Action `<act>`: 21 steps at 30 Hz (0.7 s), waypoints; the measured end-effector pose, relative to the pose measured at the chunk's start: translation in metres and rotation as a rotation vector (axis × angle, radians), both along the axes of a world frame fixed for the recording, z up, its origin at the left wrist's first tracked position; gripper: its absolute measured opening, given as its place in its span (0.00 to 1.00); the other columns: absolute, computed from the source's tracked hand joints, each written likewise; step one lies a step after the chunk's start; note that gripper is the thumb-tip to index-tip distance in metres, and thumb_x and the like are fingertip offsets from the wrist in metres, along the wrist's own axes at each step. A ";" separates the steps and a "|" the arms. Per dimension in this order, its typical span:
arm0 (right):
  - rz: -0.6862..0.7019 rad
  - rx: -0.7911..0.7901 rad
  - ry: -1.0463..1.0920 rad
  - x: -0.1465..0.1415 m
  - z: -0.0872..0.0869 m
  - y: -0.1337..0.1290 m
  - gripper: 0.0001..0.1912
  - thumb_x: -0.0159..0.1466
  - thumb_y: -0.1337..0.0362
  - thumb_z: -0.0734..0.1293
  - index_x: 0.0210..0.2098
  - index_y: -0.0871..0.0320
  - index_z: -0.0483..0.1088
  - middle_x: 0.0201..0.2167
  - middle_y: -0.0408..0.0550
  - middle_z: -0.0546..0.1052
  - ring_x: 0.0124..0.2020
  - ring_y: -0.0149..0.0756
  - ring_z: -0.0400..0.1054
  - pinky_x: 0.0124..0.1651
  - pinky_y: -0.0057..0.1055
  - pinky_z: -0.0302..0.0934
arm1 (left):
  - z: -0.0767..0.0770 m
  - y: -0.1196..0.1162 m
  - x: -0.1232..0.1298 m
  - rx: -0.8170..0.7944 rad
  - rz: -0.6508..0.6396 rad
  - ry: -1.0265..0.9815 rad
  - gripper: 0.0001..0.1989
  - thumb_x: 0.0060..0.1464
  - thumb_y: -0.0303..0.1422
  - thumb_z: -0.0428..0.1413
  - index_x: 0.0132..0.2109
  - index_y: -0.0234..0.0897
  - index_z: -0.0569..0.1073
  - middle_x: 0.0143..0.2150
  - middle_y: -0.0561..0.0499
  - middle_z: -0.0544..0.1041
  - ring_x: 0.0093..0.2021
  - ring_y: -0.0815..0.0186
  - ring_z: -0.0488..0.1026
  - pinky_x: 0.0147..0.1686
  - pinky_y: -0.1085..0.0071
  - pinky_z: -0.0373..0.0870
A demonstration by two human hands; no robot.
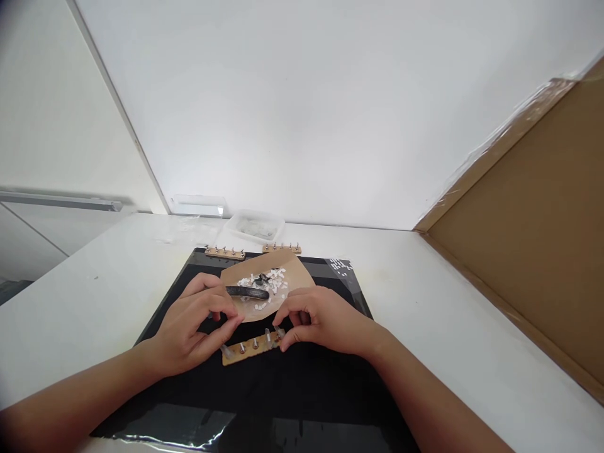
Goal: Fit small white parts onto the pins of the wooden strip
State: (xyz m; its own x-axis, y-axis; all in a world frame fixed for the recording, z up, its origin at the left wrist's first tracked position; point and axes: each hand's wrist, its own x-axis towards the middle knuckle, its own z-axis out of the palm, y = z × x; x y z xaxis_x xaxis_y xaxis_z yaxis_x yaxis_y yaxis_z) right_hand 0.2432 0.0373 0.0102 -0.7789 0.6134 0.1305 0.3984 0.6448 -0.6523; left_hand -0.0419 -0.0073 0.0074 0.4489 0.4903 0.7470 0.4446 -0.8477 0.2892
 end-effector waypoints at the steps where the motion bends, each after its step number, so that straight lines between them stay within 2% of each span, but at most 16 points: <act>1: -0.005 0.011 -0.014 0.000 0.001 -0.001 0.18 0.62 0.47 0.77 0.44 0.52 0.81 0.28 0.40 0.76 0.28 0.29 0.68 0.32 0.26 0.60 | 0.000 0.000 0.000 0.003 -0.003 0.002 0.09 0.60 0.22 0.62 0.44 0.38 0.72 0.33 0.51 0.78 0.39 0.62 0.71 0.41 0.67 0.72; 6: -0.023 0.039 -0.064 -0.001 0.002 -0.003 0.17 0.63 0.48 0.77 0.45 0.51 0.81 0.29 0.39 0.76 0.28 0.29 0.69 0.33 0.26 0.60 | 0.001 -0.002 0.000 -0.013 -0.022 0.020 0.12 0.58 0.20 0.60 0.46 0.38 0.71 0.34 0.50 0.78 0.40 0.61 0.69 0.43 0.65 0.73; 13: -0.031 0.062 -0.071 0.002 0.003 -0.002 0.17 0.64 0.47 0.76 0.46 0.49 0.82 0.31 0.40 0.76 0.29 0.29 0.69 0.34 0.27 0.60 | 0.000 -0.003 0.000 -0.021 -0.015 0.031 0.12 0.58 0.20 0.59 0.45 0.38 0.71 0.33 0.50 0.76 0.39 0.61 0.69 0.42 0.65 0.72; 21: -0.030 0.004 -0.136 0.001 0.008 -0.003 0.18 0.64 0.47 0.76 0.47 0.50 0.81 0.30 0.40 0.75 0.31 0.31 0.70 0.35 0.27 0.57 | -0.001 -0.002 0.002 -0.007 -0.025 0.013 0.10 0.60 0.19 0.59 0.44 0.36 0.71 0.32 0.52 0.74 0.38 0.63 0.66 0.43 0.64 0.70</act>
